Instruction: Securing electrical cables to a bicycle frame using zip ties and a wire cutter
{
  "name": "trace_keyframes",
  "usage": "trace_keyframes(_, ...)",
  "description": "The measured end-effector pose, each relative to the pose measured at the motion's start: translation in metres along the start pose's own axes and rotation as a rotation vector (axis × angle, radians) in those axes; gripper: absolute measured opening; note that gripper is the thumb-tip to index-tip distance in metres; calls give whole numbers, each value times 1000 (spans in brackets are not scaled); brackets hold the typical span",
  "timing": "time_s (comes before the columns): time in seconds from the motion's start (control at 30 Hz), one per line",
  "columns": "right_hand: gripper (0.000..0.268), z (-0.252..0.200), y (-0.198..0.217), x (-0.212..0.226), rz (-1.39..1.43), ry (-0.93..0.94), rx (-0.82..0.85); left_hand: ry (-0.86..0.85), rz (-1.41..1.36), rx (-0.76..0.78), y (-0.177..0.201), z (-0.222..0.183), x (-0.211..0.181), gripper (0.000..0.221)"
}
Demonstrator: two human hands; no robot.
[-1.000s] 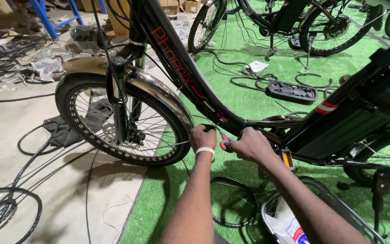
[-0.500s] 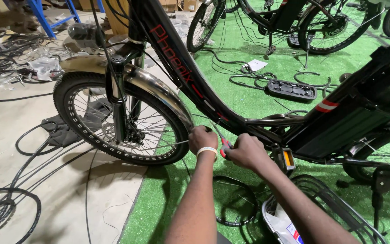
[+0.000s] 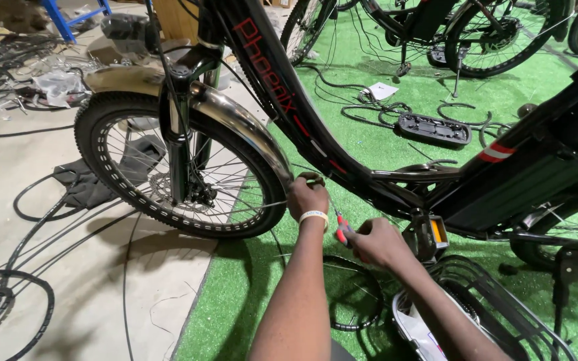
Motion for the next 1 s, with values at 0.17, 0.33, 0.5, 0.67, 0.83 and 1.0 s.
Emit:
trace_keyframes(0.17,32,-12,12,8,-55,-33,-28,95,-210,31,-18,16,3,24)
trace_keyframes(0.33,28,4,13,-8,-115,-70,-58,65,-446,94,-59,53,35,20)
trace_keyframes(0.5,29,13,11,-3,-27,-70,11,32,-466,96,-72,65,47,10)
trace_keyframes(0.67,34,15,12,3,-48,-40,-19,36,-470,85,-47,42,31,7)
trace_keyframes(0.83,33,9,14,20,-9,-21,-44,13,-406,54,-37,31,23,18)
trace_keyframes(1.0,31,17,15,33,-61,15,-78,-1,-278,34,-39,33,25,23)
Point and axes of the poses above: each hand's wrist, its own z-axis towards the middle knuckle, its own y-axis out of the back of the hand, x = y × z, the point moved 4 cm from there along z, towards the middle knuckle, and after that the axes turned 1 degree about -z, right-handed, at the moved point
